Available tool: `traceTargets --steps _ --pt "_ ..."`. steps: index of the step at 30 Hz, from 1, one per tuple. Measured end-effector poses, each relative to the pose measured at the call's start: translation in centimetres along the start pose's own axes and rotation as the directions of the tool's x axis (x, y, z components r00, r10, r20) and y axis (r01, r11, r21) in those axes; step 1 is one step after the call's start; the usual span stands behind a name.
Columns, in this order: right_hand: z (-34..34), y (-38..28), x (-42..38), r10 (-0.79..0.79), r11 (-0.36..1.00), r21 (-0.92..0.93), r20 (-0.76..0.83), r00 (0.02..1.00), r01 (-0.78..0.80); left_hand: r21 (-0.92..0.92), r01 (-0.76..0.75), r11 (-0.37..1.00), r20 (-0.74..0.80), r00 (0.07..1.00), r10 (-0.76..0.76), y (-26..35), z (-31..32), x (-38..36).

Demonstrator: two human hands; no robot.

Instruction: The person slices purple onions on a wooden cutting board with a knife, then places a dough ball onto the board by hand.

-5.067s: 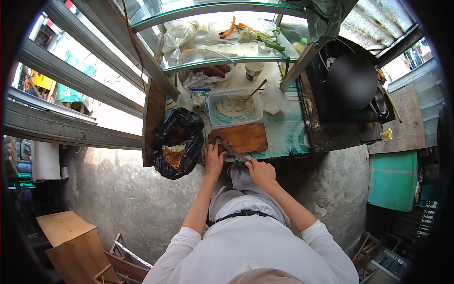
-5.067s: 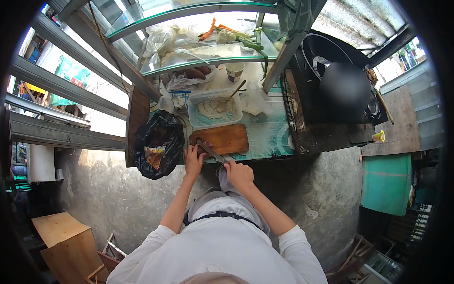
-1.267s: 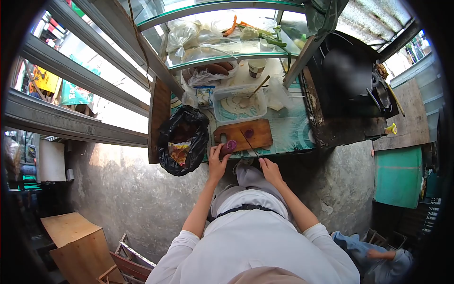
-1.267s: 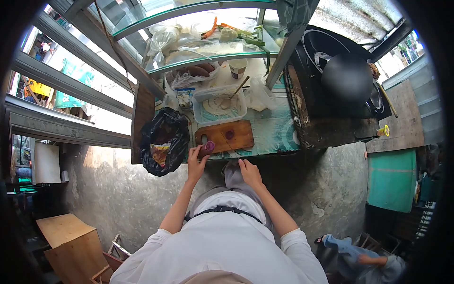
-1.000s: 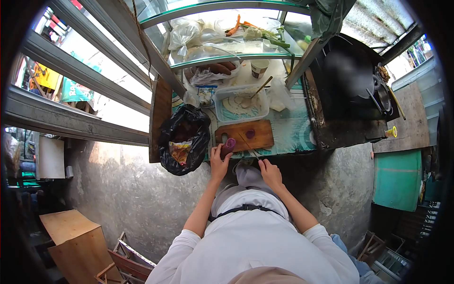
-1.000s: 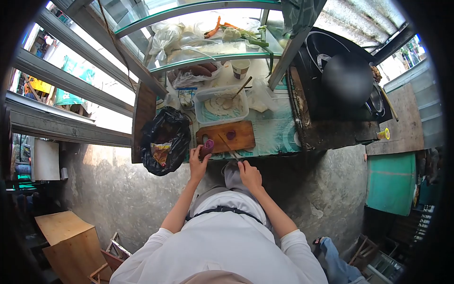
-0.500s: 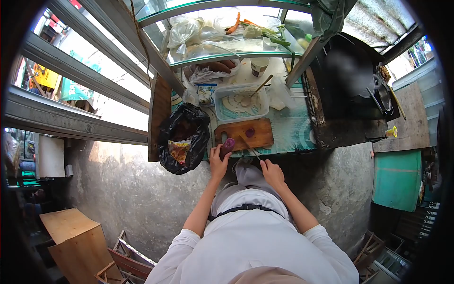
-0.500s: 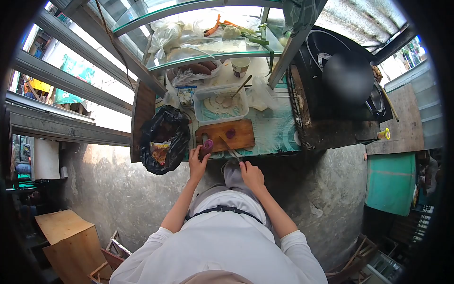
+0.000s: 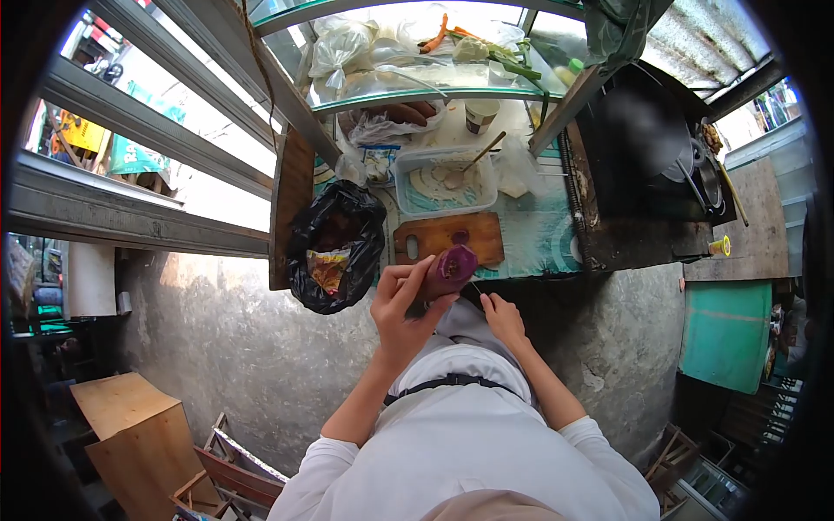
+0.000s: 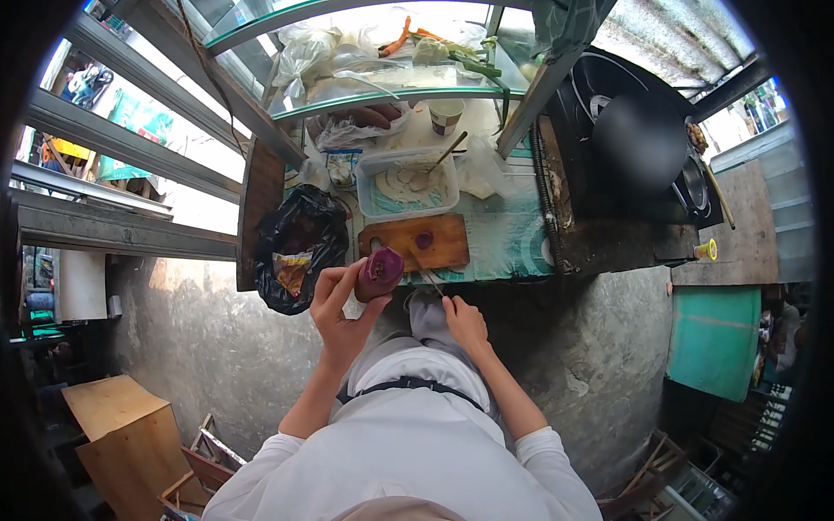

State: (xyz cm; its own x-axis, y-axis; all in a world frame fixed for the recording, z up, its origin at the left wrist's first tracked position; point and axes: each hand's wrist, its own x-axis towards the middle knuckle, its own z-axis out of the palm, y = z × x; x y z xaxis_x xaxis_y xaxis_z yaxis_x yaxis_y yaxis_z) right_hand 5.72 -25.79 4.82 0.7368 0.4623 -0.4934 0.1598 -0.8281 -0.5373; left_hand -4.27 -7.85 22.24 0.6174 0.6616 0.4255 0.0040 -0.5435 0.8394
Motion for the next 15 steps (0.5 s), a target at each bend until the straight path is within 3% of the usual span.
traceTargets --steps 9,15 --pt "-1.1 -0.9 -0.3 0.004 0.997 -0.073 0.034 0.999 -0.002 -0.107 -0.143 0.984 0.046 0.988 0.148 3.2 -1.7 1.0" --pt "0.2 0.8 0.3 -0.104 0.994 -0.024 -0.025 0.994 0.103 -0.105 -0.158 0.982 0.060 0.984 0.165 3.9 -2.1 1.4"
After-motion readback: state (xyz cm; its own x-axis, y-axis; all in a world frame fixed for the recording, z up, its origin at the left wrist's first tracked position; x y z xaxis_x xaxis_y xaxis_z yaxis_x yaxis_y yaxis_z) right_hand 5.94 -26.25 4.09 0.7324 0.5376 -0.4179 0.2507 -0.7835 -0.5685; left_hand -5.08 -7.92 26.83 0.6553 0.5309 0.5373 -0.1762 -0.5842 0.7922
